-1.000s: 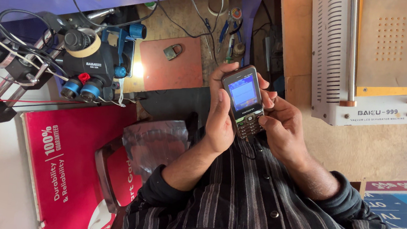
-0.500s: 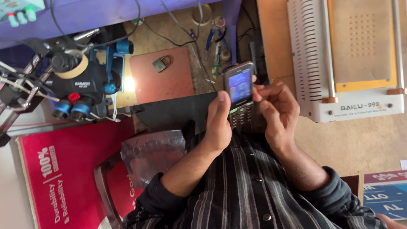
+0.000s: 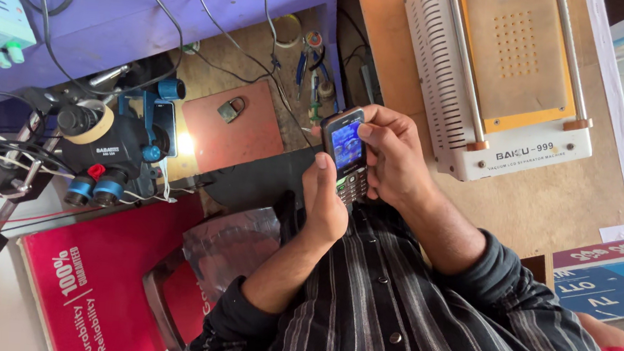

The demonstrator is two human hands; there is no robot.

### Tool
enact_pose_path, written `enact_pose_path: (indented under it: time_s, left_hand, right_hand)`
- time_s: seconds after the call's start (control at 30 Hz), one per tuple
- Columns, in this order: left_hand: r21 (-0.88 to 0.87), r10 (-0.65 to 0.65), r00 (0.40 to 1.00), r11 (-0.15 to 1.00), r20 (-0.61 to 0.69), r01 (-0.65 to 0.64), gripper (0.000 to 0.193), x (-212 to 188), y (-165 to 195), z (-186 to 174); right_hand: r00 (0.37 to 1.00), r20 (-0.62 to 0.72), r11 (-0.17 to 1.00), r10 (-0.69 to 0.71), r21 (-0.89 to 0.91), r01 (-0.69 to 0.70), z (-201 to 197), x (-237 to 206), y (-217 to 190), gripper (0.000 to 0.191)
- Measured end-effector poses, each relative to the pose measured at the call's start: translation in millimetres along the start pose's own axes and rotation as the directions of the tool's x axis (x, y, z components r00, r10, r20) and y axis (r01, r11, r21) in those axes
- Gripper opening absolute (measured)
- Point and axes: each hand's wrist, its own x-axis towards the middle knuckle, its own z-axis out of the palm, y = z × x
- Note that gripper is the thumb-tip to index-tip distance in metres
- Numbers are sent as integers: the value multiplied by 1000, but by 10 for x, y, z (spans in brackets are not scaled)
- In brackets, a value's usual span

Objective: The person disassembles a feature phone at a repair bench, unscrewing and prying open the back cover and handling the battery and internal parts, then reassembles the phone. They press its buttons to power it on and test the screen, briefly walking through the shop while operating the phone.

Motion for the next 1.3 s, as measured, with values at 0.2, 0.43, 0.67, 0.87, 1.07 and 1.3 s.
enact_pose_path:
  time_s: [0.2,0.43,0.67,0.87,1.07,1.3]
  left_hand:
    - [70,43,999,997,-33,-41,64,16,-16,50]
    - [268,179,984,947,13,-176,65,-4,87,139]
    - [305,210,977,929,31,-209,66,10,143,174]
    - [320,235,971,918,31,-233,66,8,138,197]
    - [395,289,955,872,62,-289,61,2,165,227]
    - [446,304,949,840,82,-308,55,-45,219,236]
  right_hand:
    - [1000,21,999,22,42,-23,-60,54,36,20]
    - [989,144,986,44,156,-67,-147,113,70,17]
    - [983,176,981,56,174,-87,-170,120,85,15]
    - [982,177,977,71,184,-104,-184,126,98,13]
    - [968,245,973,53,206,-105,-224,177,104,16]
    - [967,237,973,97,181,-141,-228,166,97,17]
